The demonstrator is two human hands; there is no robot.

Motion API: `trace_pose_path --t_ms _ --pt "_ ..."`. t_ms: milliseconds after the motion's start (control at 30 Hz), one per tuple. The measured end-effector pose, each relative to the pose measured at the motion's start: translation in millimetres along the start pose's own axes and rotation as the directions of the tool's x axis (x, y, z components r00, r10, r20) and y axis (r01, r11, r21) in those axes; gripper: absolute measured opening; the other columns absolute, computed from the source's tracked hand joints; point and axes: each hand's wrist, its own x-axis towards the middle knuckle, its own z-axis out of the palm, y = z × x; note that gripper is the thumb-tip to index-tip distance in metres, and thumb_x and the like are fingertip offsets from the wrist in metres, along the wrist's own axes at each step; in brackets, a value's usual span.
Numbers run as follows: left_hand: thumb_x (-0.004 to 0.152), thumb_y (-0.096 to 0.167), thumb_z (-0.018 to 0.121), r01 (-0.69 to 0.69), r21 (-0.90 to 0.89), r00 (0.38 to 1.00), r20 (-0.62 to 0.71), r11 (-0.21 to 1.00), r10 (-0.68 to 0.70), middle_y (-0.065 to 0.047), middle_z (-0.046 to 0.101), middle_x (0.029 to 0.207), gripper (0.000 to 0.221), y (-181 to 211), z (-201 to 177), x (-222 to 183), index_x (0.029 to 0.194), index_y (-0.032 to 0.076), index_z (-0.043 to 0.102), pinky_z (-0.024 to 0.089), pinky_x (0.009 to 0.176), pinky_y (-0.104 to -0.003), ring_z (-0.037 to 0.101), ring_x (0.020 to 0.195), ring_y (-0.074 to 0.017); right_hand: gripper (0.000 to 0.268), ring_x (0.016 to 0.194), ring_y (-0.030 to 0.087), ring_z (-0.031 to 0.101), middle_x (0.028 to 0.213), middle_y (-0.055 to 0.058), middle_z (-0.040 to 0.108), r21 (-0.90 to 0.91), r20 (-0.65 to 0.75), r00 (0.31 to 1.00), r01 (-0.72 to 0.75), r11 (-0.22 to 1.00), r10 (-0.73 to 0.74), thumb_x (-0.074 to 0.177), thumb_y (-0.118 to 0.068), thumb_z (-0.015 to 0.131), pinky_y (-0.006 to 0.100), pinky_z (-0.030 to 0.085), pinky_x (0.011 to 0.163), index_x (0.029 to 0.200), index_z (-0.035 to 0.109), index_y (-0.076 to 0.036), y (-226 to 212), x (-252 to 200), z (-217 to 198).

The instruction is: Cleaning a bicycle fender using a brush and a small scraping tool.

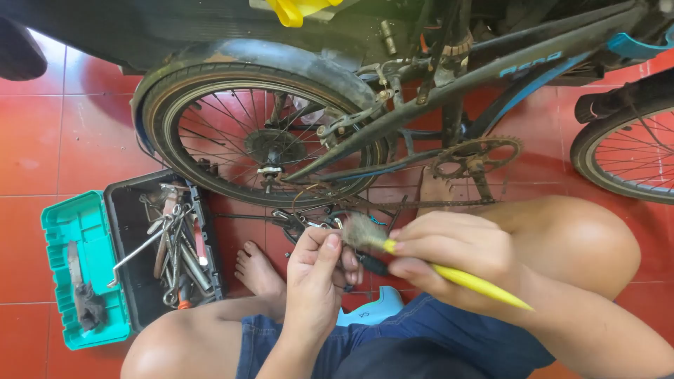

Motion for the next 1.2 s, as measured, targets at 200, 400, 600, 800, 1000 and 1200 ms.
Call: trace_pose_path --t_ms 200,400,600,800,1000,1200 --pt "0.1 0.011 0.058 -0.115 0.189 0.986 -0.095 0.975 0.134 -0.015 0.063 0.073 0.013 5.2 -26.5 19.4 0.11 0.003 0.057 0.053 0.058 -0.03 0.059 0.058 -0.0209 0.027 0.059 0.02 0.066 0.065 -0.002 0.068 -0.185 0.238 0.876 -0.382 0.906 0.418 0.094 -0.038 0.068 0.035 0.047 0.058 0.075 0.067 -0.018 21.1 3.5 15.7" --pt "0.104 0.011 0.053 -0.143 0.477 0.929 -0.239 0.867 0.284 -0.024 0.075 0.1 0.036 6.6 -111.2 50.2 0.135 -0.006 0.049 0.061 0.07 -0.026 0.075 0.078 -0.0201 0.041 0.072 0.046 0.065 0.075 0.022 0.062 -0.047 0.392 0.85 -0.364 0.93 0.353 0.105 -0.027 0.057 0.048 0.052 0.062 0.074 0.055 -0.001 52.6 6.4 64.4" --pt "0.096 0.018 0.064 0.247 0.635 0.845 -0.511 0.732 0.159 -0.022 0.077 0.095 0.031 -75.1 -261.4 100.7 0.116 -0.005 0.069 0.064 0.058 -0.032 0.079 0.075 -0.0273 0.02 0.097 0.045 0.07 0.091 0.023 0.073 -0.327 0.554 0.517 -0.587 0.741 0.653 0.099 -0.028 0.059 0.052 0.054 0.079 0.106 0.067 -0.012 84.8 10.1 149.9" --pt "0.096 0.048 0.061 0.592 0.798 0.751 -0.598 0.115 0.279 -0.029 0.032 0.165 0.031 -142.6 -353.1 109.4 0.112 0.031 0.081 0.014 0.13 -0.045 0.022 0.156 -0.0436 0.029 0.109 0.036 0.072 0.104 0.013 0.078 -0.435 0.601 0.363 -0.598 0.673 0.712 0.087 -0.034 0.07 0.05 0.057 0.088 0.111 0.074 -0.02 139.9 -37.4 289.0" --pt "0.099 0.015 0.056 0.51 0.451 0.631 -0.775 0.732 0.038 -0.007 0.078 0.086 0.023 -238.0 -371.4 142.0 0.117 0.01 0.068 0.059 0.073 -0.029 0.078 0.072 -0.0161 0.034 0.066 0.022 0.077 0.09 0.01 0.077 -0.344 0.573 0.205 -0.819 0.46 0.794 0.096 -0.03 0.061 0.036 0.064 0.073 0.128 0.065 -0.021 201.9 -128.9 403.0" --pt "0.11 0.036 0.015 0.396 0.497 0.648 -0.747 0.772 0.148 -0.045 0.045 0.148 0.073 -67.8 -301.2 89.8 0.15 -0.022 0.033 0.021 0.125 -0.054 0.041 0.143 -0.0519 0.049 0.111 0.034 0.072 0.106 0.01 0.078 -0.283 0.644 0.211 -0.827 0.486 0.735 0.093 -0.023 0.068 0.048 0.057 0.095 0.141 0.058 -0.022 201.9 -129.7 427.0"
